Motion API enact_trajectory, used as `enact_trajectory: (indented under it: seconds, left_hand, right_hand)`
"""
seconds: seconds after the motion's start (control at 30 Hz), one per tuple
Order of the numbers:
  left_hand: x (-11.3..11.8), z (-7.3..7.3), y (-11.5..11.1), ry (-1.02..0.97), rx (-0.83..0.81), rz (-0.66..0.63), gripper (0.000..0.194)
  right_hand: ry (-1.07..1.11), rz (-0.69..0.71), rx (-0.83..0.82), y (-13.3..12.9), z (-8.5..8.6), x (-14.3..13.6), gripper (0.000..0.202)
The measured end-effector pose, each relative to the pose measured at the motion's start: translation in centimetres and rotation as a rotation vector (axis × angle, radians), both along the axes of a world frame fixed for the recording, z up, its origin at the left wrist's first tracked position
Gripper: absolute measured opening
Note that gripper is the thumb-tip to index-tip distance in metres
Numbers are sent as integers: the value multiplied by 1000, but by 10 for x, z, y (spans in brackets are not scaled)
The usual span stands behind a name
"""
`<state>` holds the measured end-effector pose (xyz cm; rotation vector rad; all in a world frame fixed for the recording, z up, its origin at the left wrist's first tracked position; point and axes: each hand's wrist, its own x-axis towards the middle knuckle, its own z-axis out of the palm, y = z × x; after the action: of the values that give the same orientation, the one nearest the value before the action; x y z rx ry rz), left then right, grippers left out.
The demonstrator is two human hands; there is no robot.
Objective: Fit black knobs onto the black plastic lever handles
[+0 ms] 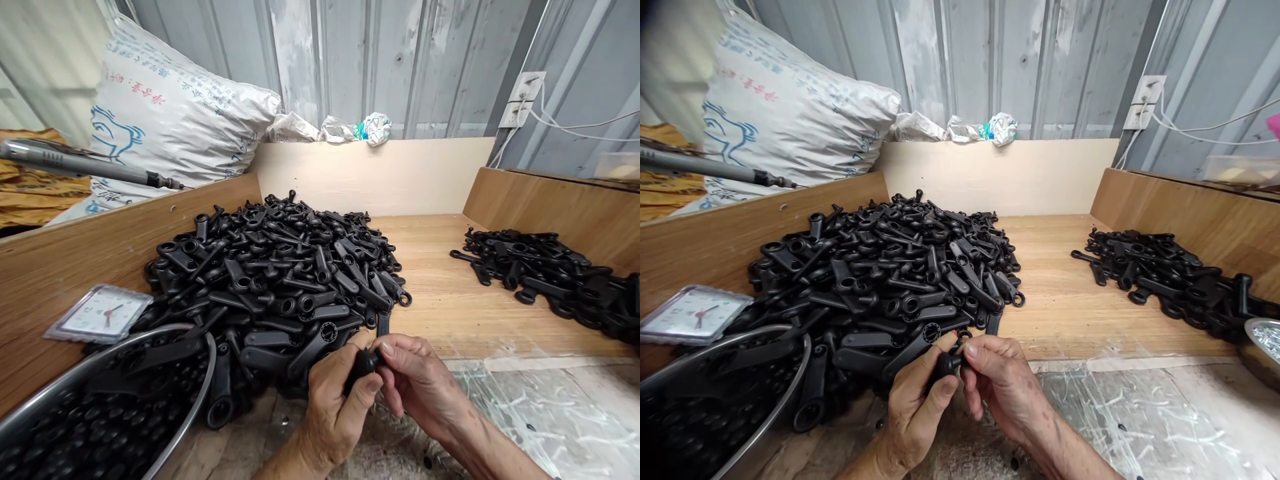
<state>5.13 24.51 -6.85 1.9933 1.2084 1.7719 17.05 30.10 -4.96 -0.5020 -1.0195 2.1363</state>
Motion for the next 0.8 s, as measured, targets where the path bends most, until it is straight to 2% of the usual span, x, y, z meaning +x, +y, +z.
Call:
enact_trajectory:
  seconds: [0.23, 0.33, 0.43, 0.5, 0.53, 0.6, 0.63, 0.73, 0.8]
  left_hand:
    - [6, -8, 2, 236, 207, 271, 39]
    - [4, -13, 5, 302, 195, 345, 39]
    - [3, -15, 7, 362, 27, 352, 38]
    - [9, -12, 6, 434, -165, 309, 30]
    - [14, -10, 5, 484, -267, 276, 27]
    - [28, -4, 2, 607, -451, 197, 31]
    - [36, -1, 1, 674, -525, 152, 34]
    - [60, 6, 0, 861, -686, 55, 43]
    - [72, 7, 1, 953, -764, 63, 45]
  right_hand:
    - [-109, -219, 68, -16, 5, -3, 31]
    - [-172, -217, 77, -12, 5, -5, 34]
    - [-358, -79, 208, 5, 1, 3, 40]
    - [-607, 1, 420, 18, -1, 17, 43]
    - [-738, -16, 543, 24, -1, 26, 43]
    - [-915, -160, 721, 29, 6, 45, 41]
    - [-925, -269, 750, 29, 12, 54, 40]
    - [-680, -539, 678, 16, 37, 68, 38]
    - [-436, -651, 674, 5, 49, 67, 41]
